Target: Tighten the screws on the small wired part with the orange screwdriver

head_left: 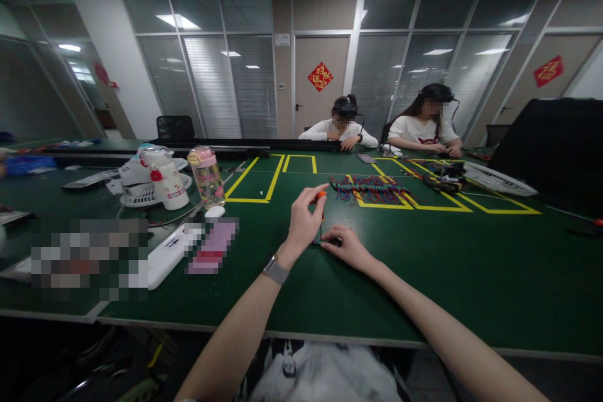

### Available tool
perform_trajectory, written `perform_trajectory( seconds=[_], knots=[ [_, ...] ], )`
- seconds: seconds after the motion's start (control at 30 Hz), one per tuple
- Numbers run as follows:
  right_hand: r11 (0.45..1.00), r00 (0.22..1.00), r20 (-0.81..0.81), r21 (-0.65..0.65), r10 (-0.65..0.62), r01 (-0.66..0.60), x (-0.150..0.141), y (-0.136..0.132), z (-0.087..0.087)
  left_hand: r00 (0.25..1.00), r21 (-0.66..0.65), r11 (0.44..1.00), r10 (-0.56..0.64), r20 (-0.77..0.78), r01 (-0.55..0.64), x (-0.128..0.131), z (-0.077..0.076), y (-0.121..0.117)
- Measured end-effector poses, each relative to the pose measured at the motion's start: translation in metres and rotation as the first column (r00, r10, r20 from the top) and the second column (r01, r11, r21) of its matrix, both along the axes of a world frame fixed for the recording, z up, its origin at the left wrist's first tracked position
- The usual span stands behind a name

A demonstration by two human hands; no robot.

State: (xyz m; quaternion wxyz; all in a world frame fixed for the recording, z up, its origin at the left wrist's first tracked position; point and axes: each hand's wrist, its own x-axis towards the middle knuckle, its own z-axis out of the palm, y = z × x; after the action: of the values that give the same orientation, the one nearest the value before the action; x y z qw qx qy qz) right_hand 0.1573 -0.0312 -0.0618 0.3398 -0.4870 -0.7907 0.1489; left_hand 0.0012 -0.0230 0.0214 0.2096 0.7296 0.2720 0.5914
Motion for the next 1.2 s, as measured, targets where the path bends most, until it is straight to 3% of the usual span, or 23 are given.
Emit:
perform_trajectory(
  seconds=[0.13,0.37,0.6,0.8,1.0,1.2],
  knots=[
    [1.0,1.0,-0.003,-0.002,0.002,-0.002,-0.0002,-0.0003,0.0007,0.997,0.022,0.996,0.082,-0.014,-0.081,-0.0003,0.0013,-0.0021],
    [1.0,1.0,-0.02,0.004,0.002,-0.002,-0.0002,0.001,-0.0007,1.0,0.03,0.999,-0.018,-0.015,0.019,0.0016,-0.0026,0.0026],
    [1.0,1.0,-0.012,-0.018,0.002,-0.002,-0.0004,0.0002,0.0016,0.988,0.039,0.988,0.151,-0.025,-0.15,0.0003,-0.0008,-0.0021],
    [1.0,1.0,-0.02,-0.03,-0.002,0.001,-0.0006,-0.0007,0.0025,0.999,0.033,0.999,0.03,-0.03,-0.029,0.0005,-0.0003,0.0001],
    [1.0,1.0,-0.007,-0.023,0.001,-0.001,0.0004,0.0003,0.0014,0.992,0.021,0.992,0.127,-0.013,-0.127,-0.0007,-0.0005,-0.0021],
    [1.0,1.0,-0.011,-0.018,0.001,-0.002,0.0002,0.0002,0.0013,0.998,0.064,0.996,0.058,-0.032,-0.056,0.0003,-0.0007,-0.0002]
  ],
)
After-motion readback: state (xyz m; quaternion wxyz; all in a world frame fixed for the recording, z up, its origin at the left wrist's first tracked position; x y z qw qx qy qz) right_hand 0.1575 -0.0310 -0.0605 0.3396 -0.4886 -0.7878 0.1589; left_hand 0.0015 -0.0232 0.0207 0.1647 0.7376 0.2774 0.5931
